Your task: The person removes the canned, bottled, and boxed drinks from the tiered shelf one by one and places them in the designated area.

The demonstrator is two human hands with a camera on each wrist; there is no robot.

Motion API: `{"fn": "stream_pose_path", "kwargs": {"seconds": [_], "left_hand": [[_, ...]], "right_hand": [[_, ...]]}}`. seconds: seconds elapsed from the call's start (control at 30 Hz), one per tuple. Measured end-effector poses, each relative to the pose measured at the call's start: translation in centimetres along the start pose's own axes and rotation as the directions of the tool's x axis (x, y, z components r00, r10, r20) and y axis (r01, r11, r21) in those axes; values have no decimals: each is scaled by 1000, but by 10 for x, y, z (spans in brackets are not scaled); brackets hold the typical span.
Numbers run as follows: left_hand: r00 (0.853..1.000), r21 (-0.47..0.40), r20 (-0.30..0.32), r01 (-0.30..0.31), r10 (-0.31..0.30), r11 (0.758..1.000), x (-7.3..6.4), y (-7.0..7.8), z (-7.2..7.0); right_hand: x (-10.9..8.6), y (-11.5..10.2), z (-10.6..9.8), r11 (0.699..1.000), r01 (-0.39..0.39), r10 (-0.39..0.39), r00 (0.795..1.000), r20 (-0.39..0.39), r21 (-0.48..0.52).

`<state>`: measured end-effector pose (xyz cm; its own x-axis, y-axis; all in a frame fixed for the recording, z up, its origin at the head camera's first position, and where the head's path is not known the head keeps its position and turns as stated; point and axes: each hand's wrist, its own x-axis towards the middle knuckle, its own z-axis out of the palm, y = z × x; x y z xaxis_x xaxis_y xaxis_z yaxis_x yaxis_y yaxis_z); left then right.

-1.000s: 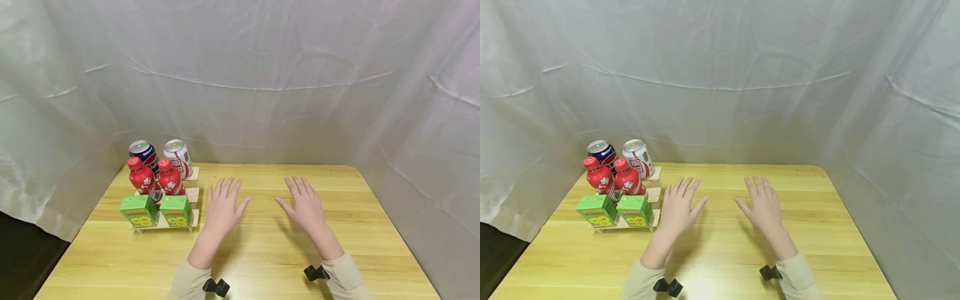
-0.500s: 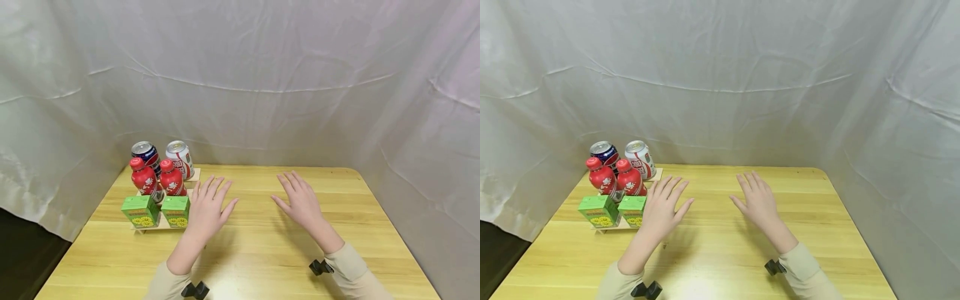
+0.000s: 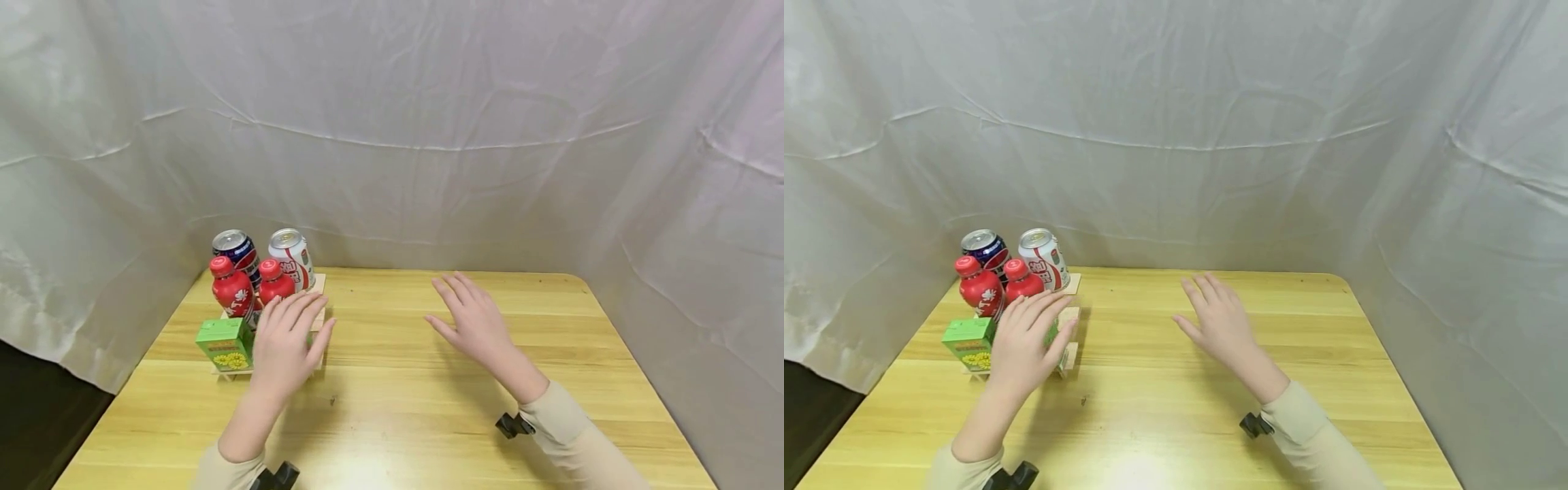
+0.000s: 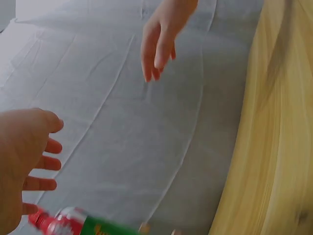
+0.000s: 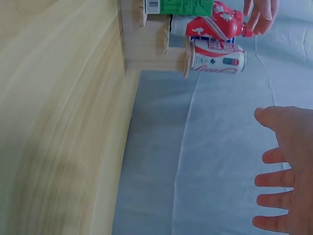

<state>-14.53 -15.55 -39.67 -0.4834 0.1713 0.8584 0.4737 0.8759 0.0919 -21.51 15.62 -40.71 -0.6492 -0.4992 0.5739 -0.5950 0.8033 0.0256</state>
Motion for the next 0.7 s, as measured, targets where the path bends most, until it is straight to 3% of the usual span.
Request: {"fn": "stream_pose_path", "kwargs": {"seconds": [0.27, 0.43, 0.7], "left_hand": [[997, 79, -70, -25, 31, 997, -10, -29, -30], [996, 129, -86, 2, 10, 992, -19, -46, -49], [983, 180, -181, 48, -15, 983, -39, -70, -69]], "right_hand": [[19, -15, 2, 994, 110, -108, 990, -92, 9], [34, -27, 5, 991, 132, -131, 989, -73, 22], [60, -46, 11, 985, 165, -163, 986, -45, 50]]}}
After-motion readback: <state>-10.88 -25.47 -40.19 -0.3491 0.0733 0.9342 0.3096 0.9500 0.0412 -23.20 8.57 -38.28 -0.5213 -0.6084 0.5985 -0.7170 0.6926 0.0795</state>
